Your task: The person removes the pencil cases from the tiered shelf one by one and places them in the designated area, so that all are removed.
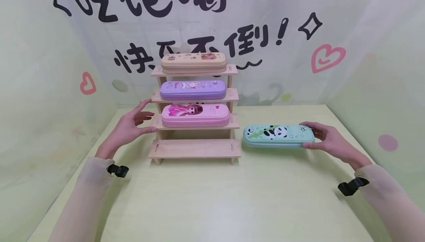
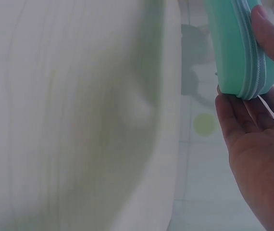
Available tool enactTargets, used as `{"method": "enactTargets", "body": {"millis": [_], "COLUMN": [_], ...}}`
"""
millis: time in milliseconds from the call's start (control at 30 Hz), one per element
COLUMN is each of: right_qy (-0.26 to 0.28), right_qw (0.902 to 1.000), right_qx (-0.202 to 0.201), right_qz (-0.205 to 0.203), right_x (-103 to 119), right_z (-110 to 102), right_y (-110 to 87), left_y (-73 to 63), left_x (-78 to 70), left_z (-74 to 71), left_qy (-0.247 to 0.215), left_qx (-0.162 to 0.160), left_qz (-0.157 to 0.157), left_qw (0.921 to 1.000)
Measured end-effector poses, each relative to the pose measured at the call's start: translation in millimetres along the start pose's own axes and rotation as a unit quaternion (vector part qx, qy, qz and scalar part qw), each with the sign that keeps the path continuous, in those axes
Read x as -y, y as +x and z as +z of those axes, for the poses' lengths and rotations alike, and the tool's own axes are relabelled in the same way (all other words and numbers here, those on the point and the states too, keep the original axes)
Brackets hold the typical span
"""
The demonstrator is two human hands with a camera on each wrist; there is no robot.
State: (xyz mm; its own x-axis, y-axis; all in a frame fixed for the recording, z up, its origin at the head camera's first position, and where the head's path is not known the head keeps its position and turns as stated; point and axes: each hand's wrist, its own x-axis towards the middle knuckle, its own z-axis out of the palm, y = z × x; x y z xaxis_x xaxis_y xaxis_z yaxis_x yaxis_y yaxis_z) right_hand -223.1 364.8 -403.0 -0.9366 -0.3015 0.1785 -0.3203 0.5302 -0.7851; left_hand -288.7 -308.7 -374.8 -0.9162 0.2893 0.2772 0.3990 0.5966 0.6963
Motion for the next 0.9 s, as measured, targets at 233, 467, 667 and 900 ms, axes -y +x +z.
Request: {"method": "enactTargets", "body": {"millis": [233, 467, 667, 900], "right_qy": [0.011, 0.026, 0.023, 0.022], "right_qw": [0.9998, 0.9987, 0.9977, 0.9971], "right_qx": [0.001, 0.009, 0.009, 0.011], "right_qz": [0.017, 0.043, 0.063, 0.073], "right_x": [-12.7, -20.8, -27.4, -39.3], "right_z": [-1.8, -1.4, -3.2, -10.2], "right_y": [15.4, 34.8, 50.7, 68.2], "left_y": [0.1, -4.9, -5.9, -3.2], "left_x": [-2.6, -1.1, 0.4, 1.2], "left_z": [-1.7, -2.6, -2.1, 0.1], "left_qy": [-0.007, -0.002, 0.003, 0.007], "left_qx": [0.004, 0.004, 0.003, 0.004], "left_qz": [-0.008, -0.007, 0.004, 0.004], "left_qw": [0.9999, 1.0000, 1.0000, 1.0000]}}
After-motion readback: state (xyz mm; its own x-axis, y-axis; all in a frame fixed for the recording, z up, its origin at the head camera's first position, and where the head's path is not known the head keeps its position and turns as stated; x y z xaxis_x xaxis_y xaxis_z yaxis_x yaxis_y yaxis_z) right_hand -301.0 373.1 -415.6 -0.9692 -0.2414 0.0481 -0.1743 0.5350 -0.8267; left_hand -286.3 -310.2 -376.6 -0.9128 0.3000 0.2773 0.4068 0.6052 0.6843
